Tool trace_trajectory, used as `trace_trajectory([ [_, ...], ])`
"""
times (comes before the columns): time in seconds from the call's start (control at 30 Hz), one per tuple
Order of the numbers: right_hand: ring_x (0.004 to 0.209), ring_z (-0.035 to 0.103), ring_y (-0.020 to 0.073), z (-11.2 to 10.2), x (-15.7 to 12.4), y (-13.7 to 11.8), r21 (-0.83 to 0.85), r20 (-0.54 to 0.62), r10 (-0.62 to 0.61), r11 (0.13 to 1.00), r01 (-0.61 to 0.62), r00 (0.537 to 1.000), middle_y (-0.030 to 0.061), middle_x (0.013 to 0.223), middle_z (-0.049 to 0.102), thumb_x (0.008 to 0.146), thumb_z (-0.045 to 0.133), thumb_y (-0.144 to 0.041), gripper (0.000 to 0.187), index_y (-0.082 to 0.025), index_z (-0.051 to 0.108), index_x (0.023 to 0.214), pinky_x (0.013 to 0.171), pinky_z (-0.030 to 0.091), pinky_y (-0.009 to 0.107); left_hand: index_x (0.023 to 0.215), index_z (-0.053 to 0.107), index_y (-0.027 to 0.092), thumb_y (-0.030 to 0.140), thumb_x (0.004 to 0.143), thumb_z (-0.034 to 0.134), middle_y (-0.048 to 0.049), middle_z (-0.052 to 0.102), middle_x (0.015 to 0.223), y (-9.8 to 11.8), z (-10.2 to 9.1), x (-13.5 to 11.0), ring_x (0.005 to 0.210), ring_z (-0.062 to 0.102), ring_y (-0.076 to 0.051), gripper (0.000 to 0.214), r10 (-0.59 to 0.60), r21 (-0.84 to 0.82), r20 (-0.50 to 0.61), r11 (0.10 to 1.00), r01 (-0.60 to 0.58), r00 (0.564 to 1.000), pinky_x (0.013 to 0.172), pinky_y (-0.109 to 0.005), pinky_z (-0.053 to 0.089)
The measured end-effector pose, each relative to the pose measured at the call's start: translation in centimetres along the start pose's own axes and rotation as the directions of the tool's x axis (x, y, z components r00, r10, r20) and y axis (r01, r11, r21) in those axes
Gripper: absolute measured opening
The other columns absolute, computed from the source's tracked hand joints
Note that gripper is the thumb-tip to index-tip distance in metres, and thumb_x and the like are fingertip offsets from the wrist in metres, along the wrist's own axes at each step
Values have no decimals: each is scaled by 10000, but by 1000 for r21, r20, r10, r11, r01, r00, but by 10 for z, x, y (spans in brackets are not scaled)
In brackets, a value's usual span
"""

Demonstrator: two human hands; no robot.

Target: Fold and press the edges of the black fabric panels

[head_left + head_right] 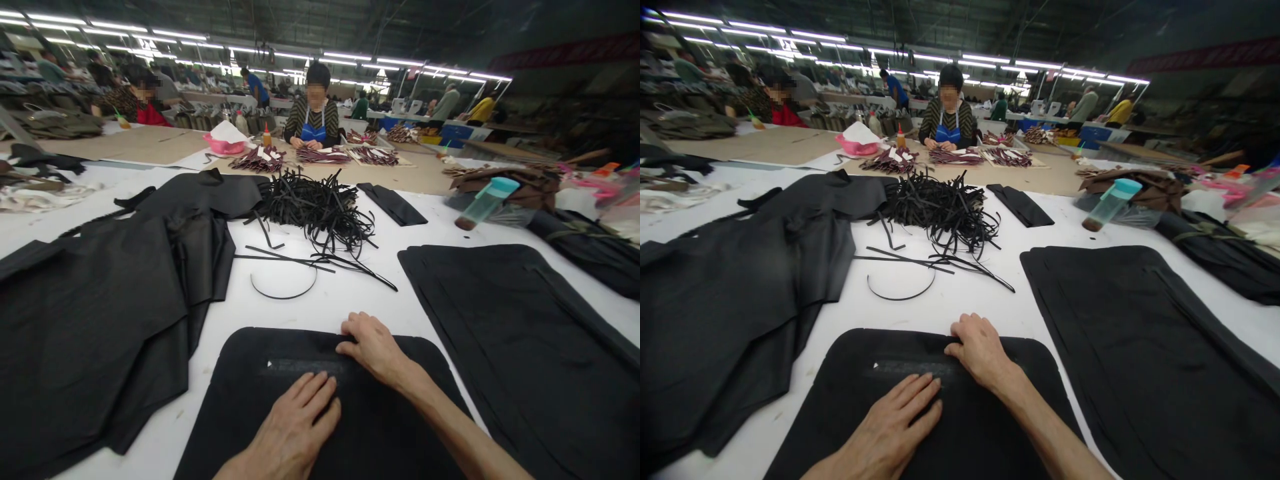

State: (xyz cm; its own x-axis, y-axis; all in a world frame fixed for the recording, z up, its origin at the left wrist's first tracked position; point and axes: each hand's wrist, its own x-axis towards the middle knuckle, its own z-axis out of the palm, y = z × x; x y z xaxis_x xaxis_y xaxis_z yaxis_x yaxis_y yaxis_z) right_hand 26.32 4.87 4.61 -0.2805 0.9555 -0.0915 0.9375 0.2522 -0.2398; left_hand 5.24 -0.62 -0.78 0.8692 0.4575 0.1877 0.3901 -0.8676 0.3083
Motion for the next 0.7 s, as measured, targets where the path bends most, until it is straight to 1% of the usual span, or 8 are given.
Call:
trace_trajectory([
  [0.13, 742, 536, 114, -12, -7, 11, 36, 62, -33, 999, 31, 998, -38, 794, 575, 790, 626, -171, 126, -200, 552, 692, 637, 341, 213, 1299, 383, 164, 87, 737, 456, -119, 407, 1405, -2, 5, -1, 1313, 319, -267, 572, -14, 31, -11, 999, 15, 1000, 1058, -441, 337],
  [0.2, 706, 531, 112, -18, -13, 12, 12, 35, -4, 1000, 4, 999, -33, 773, 571, 824, 566, -130, 149, -198, 543, 693, 619, 325, 219, 1296, 387, 160, 83, 719, 465, -133, 424, 1390, -2, 11, -2, 1303, 334, -281, 587, -17, 36, -24, 999, 18, 1000, 1040, -454, 360],
  [0.3, 677, 505, 138, -26, -24, 7, -119, -178, 17, 992, -39, 984, -8, 748, 570, 849, 501, -100, 160, -196, 541, 727, 616, 298, 253, 1261, 433, 180, 101, 710, 482, -135, 453, 1365, 1, 12, -1, 1281, 365, -299, 560, -55, 1, -23, 999, 55, 998, 1020, -471, 383],
  [0.37, 652, 482, 149, -32, -30, 2, -199, -308, -45, 980, -18, 950, 0, 718, 565, 845, 485, -84, 170, -197, 541, 731, 612, 279, 270, 1196, 495, 200, 111, 717, 485, -122, 482, 1342, 7, 3, 2, 1263, 390, -307, 486, -116, -40, -4, 992, 116, 993, 999, -472, 409],
  [0.4, 637, 470, 151, -35, -33, 1, -219, -337, -83, 976, 7, 938, -1, 699, 560, 842, 481, -78, 177, -199, 539, 726, 608, 271, 276, 1162, 520, 209, 108, 728, 477, -108, 493, 1334, 10, -4, 6, 1258, 397, -300, 448, -152, -73, 1, 986, 151, 988, 994, -462, 418],
  [0.57, 606, 454, 148, -50, -44, -5, -224, -341, -164, 970, 89, 925, -11, 654, 543, 841, 481, -87, 177, -199, 524, 712, 599, 251, 283, 1099, 562, 229, 65, 805, 390, -50, 565, 1242, 26, -42, 48, 1207, 458, -203, 378, -297, -314, 39, 903, 294, 954, 1020, -361, 398],
  [0.63, 616, 457, 149, -53, -47, -6, -221, -327, -179, 969, 109, 928, -11, 664, 546, 839, 490, -98, 157, -199, 520, 722, 602, 248, 281, 1133, 542, 218, 85, 812, 408, -57, 562, 1237, 28, -47, 69, 1171, 485, -199, 372, -356, -354, 109, 859, 371, 928, 1009, -363, 399],
  [0.7, 624, 460, 151, -51, -46, -4, -233, -315, -189, 965, 117, 930, -11, 672, 548, 844, 493, -112, 146, -202, 512, 731, 607, 246, 283, 1177, 516, 198, 118, 803, 458, -72, 556, 1239, 28, -43, 86, 1148, 496, -211, 387, -385, -341, 183, 838, 426, 905, 992, -372, 404],
])
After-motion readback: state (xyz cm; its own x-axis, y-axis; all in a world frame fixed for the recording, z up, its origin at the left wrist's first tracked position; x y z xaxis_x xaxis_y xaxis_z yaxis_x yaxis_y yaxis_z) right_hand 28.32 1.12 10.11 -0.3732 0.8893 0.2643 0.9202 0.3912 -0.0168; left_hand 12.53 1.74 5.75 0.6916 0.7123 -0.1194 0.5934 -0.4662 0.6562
